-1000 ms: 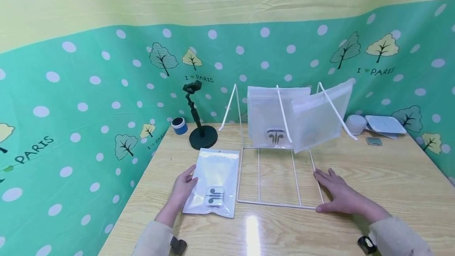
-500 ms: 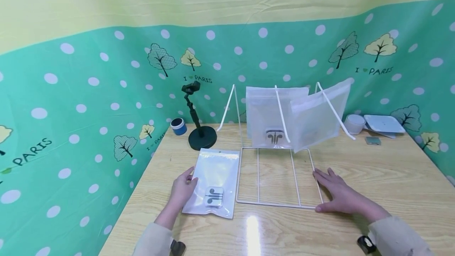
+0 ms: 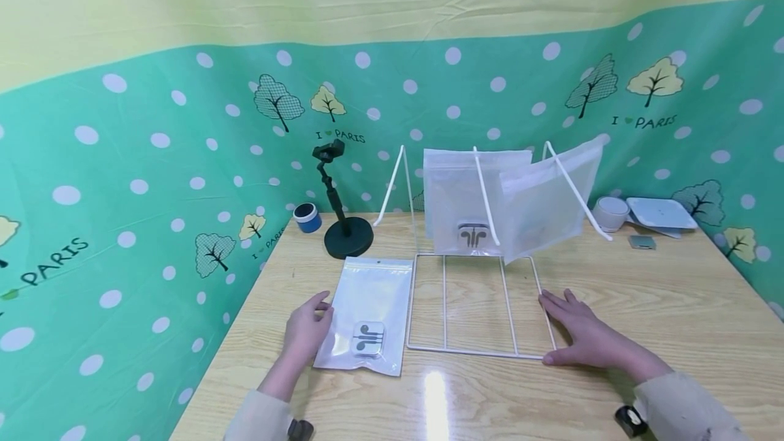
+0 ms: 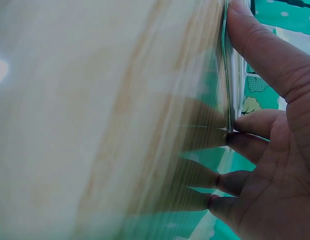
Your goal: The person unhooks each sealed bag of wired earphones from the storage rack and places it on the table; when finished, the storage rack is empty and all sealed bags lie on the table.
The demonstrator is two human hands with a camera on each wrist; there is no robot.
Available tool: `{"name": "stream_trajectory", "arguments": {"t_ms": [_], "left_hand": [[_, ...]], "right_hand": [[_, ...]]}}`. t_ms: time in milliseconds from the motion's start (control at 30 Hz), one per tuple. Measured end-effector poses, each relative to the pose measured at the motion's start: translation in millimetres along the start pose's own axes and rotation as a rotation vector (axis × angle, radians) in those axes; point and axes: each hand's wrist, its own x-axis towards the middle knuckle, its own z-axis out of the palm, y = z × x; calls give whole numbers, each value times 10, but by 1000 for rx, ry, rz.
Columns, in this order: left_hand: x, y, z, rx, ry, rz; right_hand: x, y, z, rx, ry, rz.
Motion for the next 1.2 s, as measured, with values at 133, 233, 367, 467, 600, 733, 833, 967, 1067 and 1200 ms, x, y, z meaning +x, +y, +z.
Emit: {"name": "stream_trajectory", "arguments": {"t_ms": [133, 233, 367, 467, 600, 733, 833, 967, 1067, 1200], "left_hand": [[-4, 3, -53, 41, 37, 25], [15, 33, -97, 66, 70, 54], [46, 102, -125, 42, 86, 108], [65, 195, -111, -6, 83, 145], [86, 358, -48, -75, 63, 201], [109, 529, 39, -135, 27, 258], [124, 665, 99, -177, -4, 290], [150, 850, 171, -239, -35, 363], [183, 975, 231, -297, -43, 441], [230, 1115, 322, -367, -50, 506]], "right_hand": [[-5, -3, 0, 3, 0, 1], [-11, -1, 7, 5, 1, -5], [-18, 10, 17, 6, 4, -12], [-17, 24, 19, 0, 7, -7], [-16, 39, 20, 4, 8, 1], [-20, 39, 24, 13, 11, -9], [-18, 40, 22, 10, 8, -13], [-15, 37, 20, 0, 12, -13], [-14, 29, 22, -4, 16, -16], [-4, 22, 17, 3, 3, 0]]}}
